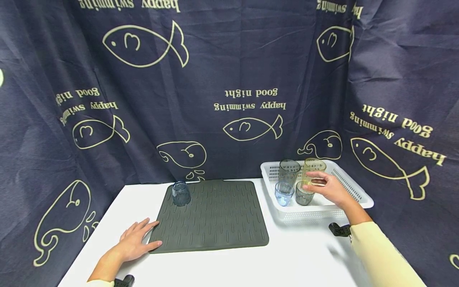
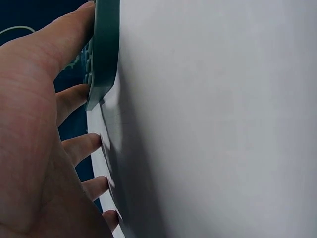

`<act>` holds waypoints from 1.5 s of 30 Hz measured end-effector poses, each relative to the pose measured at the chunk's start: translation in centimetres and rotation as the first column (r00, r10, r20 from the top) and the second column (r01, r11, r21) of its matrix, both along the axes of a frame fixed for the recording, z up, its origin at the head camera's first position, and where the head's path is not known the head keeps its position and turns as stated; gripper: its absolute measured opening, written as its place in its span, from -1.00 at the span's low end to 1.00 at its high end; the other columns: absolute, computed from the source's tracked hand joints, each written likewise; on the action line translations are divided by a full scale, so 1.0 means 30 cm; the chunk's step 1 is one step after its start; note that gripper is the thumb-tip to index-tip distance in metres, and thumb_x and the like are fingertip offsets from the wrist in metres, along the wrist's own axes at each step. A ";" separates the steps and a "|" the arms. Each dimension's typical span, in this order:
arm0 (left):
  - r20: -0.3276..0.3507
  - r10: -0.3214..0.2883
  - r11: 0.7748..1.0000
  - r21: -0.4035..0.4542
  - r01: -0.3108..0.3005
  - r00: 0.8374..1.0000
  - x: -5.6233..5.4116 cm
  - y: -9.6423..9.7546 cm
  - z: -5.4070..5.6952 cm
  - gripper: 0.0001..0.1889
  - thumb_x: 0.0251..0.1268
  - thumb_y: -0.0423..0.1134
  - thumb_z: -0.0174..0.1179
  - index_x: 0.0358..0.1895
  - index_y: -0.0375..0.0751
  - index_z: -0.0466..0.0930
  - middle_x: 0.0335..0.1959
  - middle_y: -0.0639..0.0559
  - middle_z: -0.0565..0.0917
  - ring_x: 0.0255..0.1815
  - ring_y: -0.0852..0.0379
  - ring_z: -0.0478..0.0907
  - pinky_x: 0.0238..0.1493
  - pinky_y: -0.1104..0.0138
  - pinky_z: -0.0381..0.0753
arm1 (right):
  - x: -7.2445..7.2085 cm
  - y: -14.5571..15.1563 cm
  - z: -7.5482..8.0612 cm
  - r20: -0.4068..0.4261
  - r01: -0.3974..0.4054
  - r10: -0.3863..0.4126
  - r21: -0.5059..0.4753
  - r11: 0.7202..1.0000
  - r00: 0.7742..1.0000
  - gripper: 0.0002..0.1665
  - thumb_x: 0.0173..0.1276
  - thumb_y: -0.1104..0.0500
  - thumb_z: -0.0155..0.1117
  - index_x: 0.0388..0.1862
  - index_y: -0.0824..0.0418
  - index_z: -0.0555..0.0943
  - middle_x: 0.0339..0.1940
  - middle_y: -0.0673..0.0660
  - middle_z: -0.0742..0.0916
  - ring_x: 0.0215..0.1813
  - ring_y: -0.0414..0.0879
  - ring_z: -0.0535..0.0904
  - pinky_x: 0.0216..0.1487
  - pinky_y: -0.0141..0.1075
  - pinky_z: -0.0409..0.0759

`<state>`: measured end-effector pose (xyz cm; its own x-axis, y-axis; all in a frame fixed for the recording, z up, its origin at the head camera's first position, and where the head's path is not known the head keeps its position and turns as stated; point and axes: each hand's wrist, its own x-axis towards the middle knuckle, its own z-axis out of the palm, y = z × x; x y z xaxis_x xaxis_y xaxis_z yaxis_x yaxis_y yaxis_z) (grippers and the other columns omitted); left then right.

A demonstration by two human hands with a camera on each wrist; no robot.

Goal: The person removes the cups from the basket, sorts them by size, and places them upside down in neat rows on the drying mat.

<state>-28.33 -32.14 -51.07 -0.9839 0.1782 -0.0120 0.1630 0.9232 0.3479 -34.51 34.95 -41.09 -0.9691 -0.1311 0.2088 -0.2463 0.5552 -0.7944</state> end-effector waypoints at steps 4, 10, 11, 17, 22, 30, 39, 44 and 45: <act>0.001 0.003 1.000 0.011 -0.003 1.000 0.002 0.000 -0.002 -0.14 0.20 0.34 0.31 0.46 -0.12 0.41 0.51 -0.48 0.27 0.47 -0.73 0.08 0.31 -0.60 0.06 | -0.019 0.020 -0.011 0.020 0.006 -0.007 0.044 0.999 1.000 -0.20 0.35 0.02 0.48 0.45 0.31 0.44 0.47 0.41 0.47 0.44 0.39 0.43 0.19 -0.15 0.64; 0.006 -0.002 1.000 -0.008 0.002 1.000 0.005 -0.005 0.002 -0.14 0.22 0.35 0.29 0.47 -0.08 0.40 0.52 -0.47 0.27 0.48 -0.72 0.09 0.30 -0.59 0.11 | -0.039 0.034 -0.017 0.033 -0.020 0.016 0.096 0.995 0.999 -0.18 0.33 0.02 0.49 0.44 0.38 0.43 0.48 0.45 0.44 0.43 0.49 0.39 0.26 0.13 0.62; 0.005 -0.003 1.000 -0.010 0.003 1.000 0.006 -0.005 0.003 -0.15 0.23 0.35 0.29 0.47 -0.08 0.40 0.52 -0.46 0.27 0.48 -0.71 0.09 0.29 -0.59 0.11 | -0.043 0.037 -0.018 0.040 -0.024 0.020 0.108 0.994 0.999 -0.17 0.33 0.02 0.49 0.44 0.39 0.43 0.48 0.46 0.44 0.42 0.50 0.39 0.27 0.17 0.61; -0.030 -0.004 1.000 -0.003 0.004 1.000 0.012 -0.001 0.006 -0.17 0.22 0.34 0.31 0.45 -0.07 0.43 0.49 -0.47 0.31 0.46 -0.67 0.16 0.25 -0.56 0.22 | -0.070 0.054 -0.025 0.094 -0.041 0.026 0.164 0.986 0.995 -0.11 0.30 -0.03 0.51 0.46 0.38 0.40 0.48 0.50 0.42 0.43 0.53 0.37 0.32 0.25 0.55; -0.132 -0.018 0.999 0.045 0.024 0.991 0.018 0.025 0.004 -0.20 0.21 0.30 0.35 0.41 -0.11 0.48 0.44 -0.47 0.38 0.41 -0.62 0.27 0.18 -0.53 0.32 | -0.092 0.070 -0.037 0.118 -0.051 0.028 0.199 0.979 0.993 -0.09 0.28 -0.06 0.52 0.46 0.37 0.40 0.42 0.55 0.46 0.39 0.52 0.44 0.29 0.23 0.58; -0.267 -0.055 0.977 0.186 0.108 0.962 0.035 0.120 0.019 -0.27 0.27 0.20 0.36 0.41 -0.12 0.48 0.42 -0.37 0.43 0.41 -0.49 0.34 0.23 -0.45 0.38 | -0.114 0.095 -0.053 0.175 -0.055 0.014 0.233 0.971 0.984 0.02 0.24 -0.10 0.55 0.51 0.33 0.33 0.42 0.58 0.45 0.41 0.53 0.40 0.29 0.27 0.54; -0.309 -0.071 0.920 0.346 0.182 0.948 0.085 0.250 0.031 -0.37 0.30 0.07 0.39 0.38 -0.05 0.50 0.38 -0.14 0.49 0.42 -0.34 0.38 0.31 -0.36 0.41 | -0.143 0.122 -0.081 0.226 -0.084 0.032 0.226 0.970 0.974 0.06 0.22 -0.05 0.57 0.52 0.40 0.29 0.38 0.57 0.50 0.39 0.46 0.44 0.25 0.18 0.60; -0.285 -0.073 0.894 0.407 0.189 0.956 0.118 0.318 0.034 -0.41 0.31 0.06 0.39 0.38 0.07 0.49 0.38 -0.02 0.51 0.44 -0.27 0.43 0.35 -0.32 0.40 | -0.152 0.113 -0.085 0.234 -0.099 0.045 0.224 0.970 0.971 0.06 0.23 0.00 0.58 0.52 0.44 0.27 0.38 0.59 0.49 0.37 0.46 0.46 0.20 0.09 0.67; -0.283 -0.077 0.891 0.412 0.193 0.956 0.123 0.331 0.034 -0.41 0.32 0.06 0.39 0.38 0.10 0.48 0.38 0.00 0.52 0.44 -0.24 0.44 0.36 -0.31 0.41 | -0.153 0.110 -0.084 0.238 -0.098 0.043 0.222 0.970 0.970 0.06 0.22 0.01 0.58 0.52 0.44 0.26 0.37 0.59 0.49 0.36 0.46 0.47 0.20 0.08 0.67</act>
<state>-24.64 -22.22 -50.05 -0.9090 0.2396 0.3411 0.4108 0.6537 0.6356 -39.09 38.24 -43.62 -0.9737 -0.2190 -0.0624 -0.1175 0.7179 -0.6861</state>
